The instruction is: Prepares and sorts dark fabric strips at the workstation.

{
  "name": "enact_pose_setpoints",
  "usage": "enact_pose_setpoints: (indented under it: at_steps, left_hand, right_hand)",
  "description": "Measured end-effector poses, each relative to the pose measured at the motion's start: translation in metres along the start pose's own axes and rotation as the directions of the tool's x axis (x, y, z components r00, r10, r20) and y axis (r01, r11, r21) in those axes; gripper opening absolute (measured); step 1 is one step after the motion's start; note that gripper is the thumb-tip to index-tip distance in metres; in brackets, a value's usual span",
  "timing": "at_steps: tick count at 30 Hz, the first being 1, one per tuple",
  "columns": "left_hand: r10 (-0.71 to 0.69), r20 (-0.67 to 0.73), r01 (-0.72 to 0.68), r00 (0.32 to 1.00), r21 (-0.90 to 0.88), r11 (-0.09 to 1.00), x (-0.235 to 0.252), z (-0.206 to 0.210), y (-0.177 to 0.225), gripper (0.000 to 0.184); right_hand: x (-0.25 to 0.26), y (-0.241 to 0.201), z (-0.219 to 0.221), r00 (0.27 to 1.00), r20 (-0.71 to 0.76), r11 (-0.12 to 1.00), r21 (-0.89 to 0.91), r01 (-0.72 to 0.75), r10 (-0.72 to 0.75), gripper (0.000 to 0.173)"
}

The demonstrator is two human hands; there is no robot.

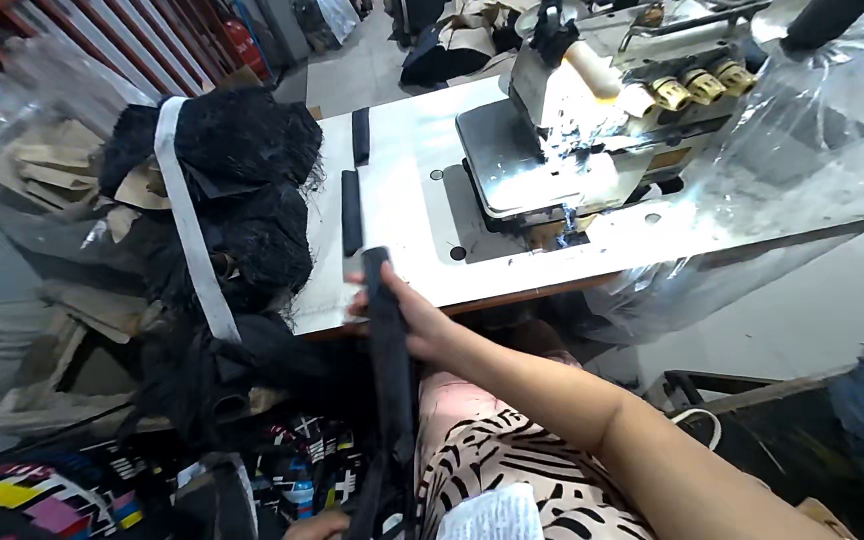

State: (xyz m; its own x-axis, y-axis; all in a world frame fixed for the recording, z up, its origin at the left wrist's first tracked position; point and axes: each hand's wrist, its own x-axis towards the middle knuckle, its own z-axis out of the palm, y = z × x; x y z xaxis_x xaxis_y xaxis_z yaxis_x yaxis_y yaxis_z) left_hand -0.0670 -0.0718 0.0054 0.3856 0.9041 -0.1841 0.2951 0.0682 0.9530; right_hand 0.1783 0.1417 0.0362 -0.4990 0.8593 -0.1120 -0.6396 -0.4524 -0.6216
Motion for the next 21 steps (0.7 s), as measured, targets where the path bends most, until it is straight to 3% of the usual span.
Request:
enact_pose_setpoints:
  at_steps: [1,2,3,5,6,8,9,10,12,15,17,19,20,21]
  left_hand:
    - [-0.043,-0.067,0.046,0.997,0.051,0.998,0.0,0.004,-0.003,0.025]
    - [-0.062,-0.163,0.07,0.985,0.048,0.996,0.003,0.009,-0.006,0.03]
    - [-0.068,-0.26,0.072,0.963,0.008,0.997,0.01,0.016,-0.009,0.039]
    - [-0.1,-0.352,0.034,0.931,-0.189,0.981,0.029,0.032,-0.008,0.069]
    - [-0.098,-0.338,-0.017,0.936,-0.322,0.947,0.038,0.039,-0.005,0.075]
    - [0.018,-0.262,-0.163,0.965,-0.545,0.823,0.058,0.046,0.002,0.077]
    - [0.087,-0.251,-0.217,0.964,-0.553,0.804,0.061,0.049,0.009,0.065]
    - [0.124,-0.258,-0.25,0.958,-0.543,0.802,0.057,0.051,0.018,0.05]
    - [0.163,-0.225,-0.258,0.961,-0.508,0.822,0.037,0.049,0.026,0.039]
    - [0.049,-0.021,-0.053,0.999,-0.406,0.912,0.004,0.035,0.023,0.038]
    - [-0.124,-0.011,0.118,0.992,-0.219,0.969,-0.001,0.031,0.022,0.037]
    - [-0.181,-0.168,0.175,0.969,-0.055,0.983,0.006,0.032,0.008,0.038]
    - [-0.16,-0.261,0.164,0.952,-0.008,0.986,0.01,0.031,-0.004,0.051]
    - [-0.129,-0.324,0.14,0.937,0.009,0.99,0.016,0.031,-0.014,0.068]
  right_hand:
    - [0.004,-0.002,0.004,0.99,-0.117,0.997,-0.007,0.073,-0.073,0.042]
    - [0.003,0.003,0.006,0.983,-0.118,0.987,-0.102,0.128,-0.139,0.04]
    - [-0.005,0.014,0.008,0.985,-0.031,0.95,-0.272,0.155,-0.17,0.038]
    - [-0.043,0.044,0.014,0.961,0.277,0.745,-0.64,0.189,-0.005,0.032]
    - [-0.065,0.059,0.015,0.886,0.421,0.607,-0.761,0.227,0.196,0.028]
    - [-0.088,0.085,0.007,0.608,0.523,0.383,-0.852,0.357,0.597,0.024]
    - [-0.088,0.095,-0.002,0.508,0.521,0.364,-0.85,0.38,0.686,0.024]
    - [-0.084,0.101,-0.012,0.486,0.552,0.427,-0.834,0.35,0.678,0.026]
    - [-0.065,0.089,-0.023,0.581,0.65,0.7,-0.691,0.182,0.491,0.045]
    - [-0.027,0.035,-0.003,0.846,0.486,0.938,-0.342,-0.047,0.22,0.05]
    - [-0.001,0.007,0.005,0.963,0.26,0.995,-0.08,-0.051,0.07,0.053]
    - [0.018,-0.011,0.01,0.998,-0.046,0.999,0.032,0.042,-0.04,0.045]
    - [0.019,-0.011,0.011,0.991,-0.098,0.996,0.013,0.089,-0.087,0.042]
    - [0.014,-0.005,0.011,0.988,-0.06,0.987,-0.079,0.14,-0.145,0.04]
